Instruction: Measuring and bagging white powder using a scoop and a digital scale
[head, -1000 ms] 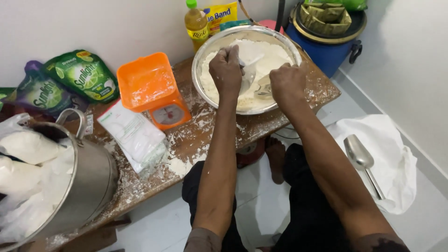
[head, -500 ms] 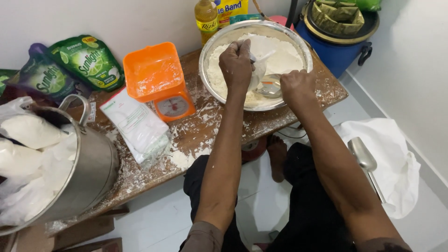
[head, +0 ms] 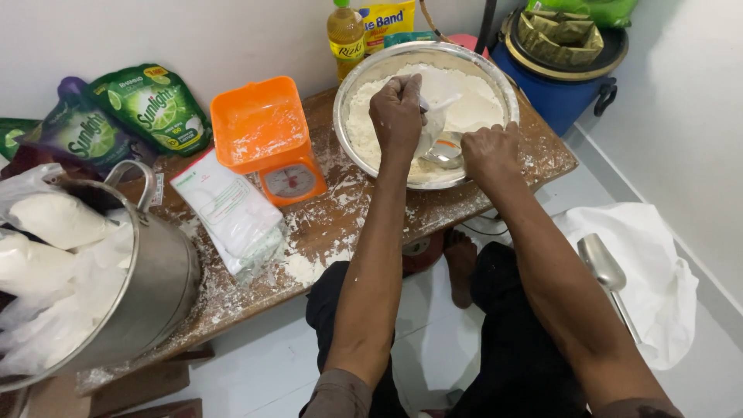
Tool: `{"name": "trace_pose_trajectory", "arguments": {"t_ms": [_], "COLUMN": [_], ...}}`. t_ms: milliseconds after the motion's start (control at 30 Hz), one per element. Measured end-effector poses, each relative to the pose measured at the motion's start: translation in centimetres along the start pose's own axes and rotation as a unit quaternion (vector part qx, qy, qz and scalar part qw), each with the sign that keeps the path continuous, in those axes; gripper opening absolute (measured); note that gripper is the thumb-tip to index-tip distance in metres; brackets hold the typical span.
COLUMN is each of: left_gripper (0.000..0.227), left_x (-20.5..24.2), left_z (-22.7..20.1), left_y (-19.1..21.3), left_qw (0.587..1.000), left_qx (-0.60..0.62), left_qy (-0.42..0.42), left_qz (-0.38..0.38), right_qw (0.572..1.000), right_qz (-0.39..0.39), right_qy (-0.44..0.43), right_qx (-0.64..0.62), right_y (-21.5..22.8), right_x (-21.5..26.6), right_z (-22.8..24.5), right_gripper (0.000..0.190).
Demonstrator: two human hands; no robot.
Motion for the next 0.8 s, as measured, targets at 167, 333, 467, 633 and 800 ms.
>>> {"name": "trace_pose_trajectory", "arguments": {"t_ms": [167,333,467,633,800], "left_gripper": [0.020,0.020,0.020,0.019,0.021], "left_x": [0.0,-0.3,-0.1,-0.5,-0.4], "left_z": [0.0,1.4,1.1,2.3,2.0], "left_y": [0.0,-0.4,-0.3,-0.7,-0.4], "left_qw": [1.000,0.998,0.998,0.999,0.997], "left_qx": [-0.001,0.003,0.002,-0.005,-0.053], "left_qy": [0.008,-0.060,-0.056,-0.050,-0.048], "left_qz": [0.005,-0.015,-0.009,0.010,-0.002], "right_qw": [0.999,0.988,0.892,0.710,0.694], "right_qz": [0.009,-0.149,-0.275,-0.233,-0.260], "right_qy": [-0.016,-0.036,-0.089,-0.152,-0.130], "right_qx": [-0.051,-0.035,-0.348,-0.647,-0.658], "right_y": [-0.1,-1.7,1.7,1.6,0.9], "right_x": [-0.1,-1.0,0.3,-0.1,-1.6], "right_z": [-0.6,-2.8,-2.7,-1.4,-0.6], "right_gripper": [0.023,0.018,0.038,0.041,0.023]}}
Point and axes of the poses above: each hand's wrist, its own x-axis away from the middle knuckle, its own y-axis out of the back of the hand, z = x × y, the point moved 2 cm from there along -x, towards the middle knuckle, and after that the axes turned 11 degrees about -z, right-handed, at the moved point
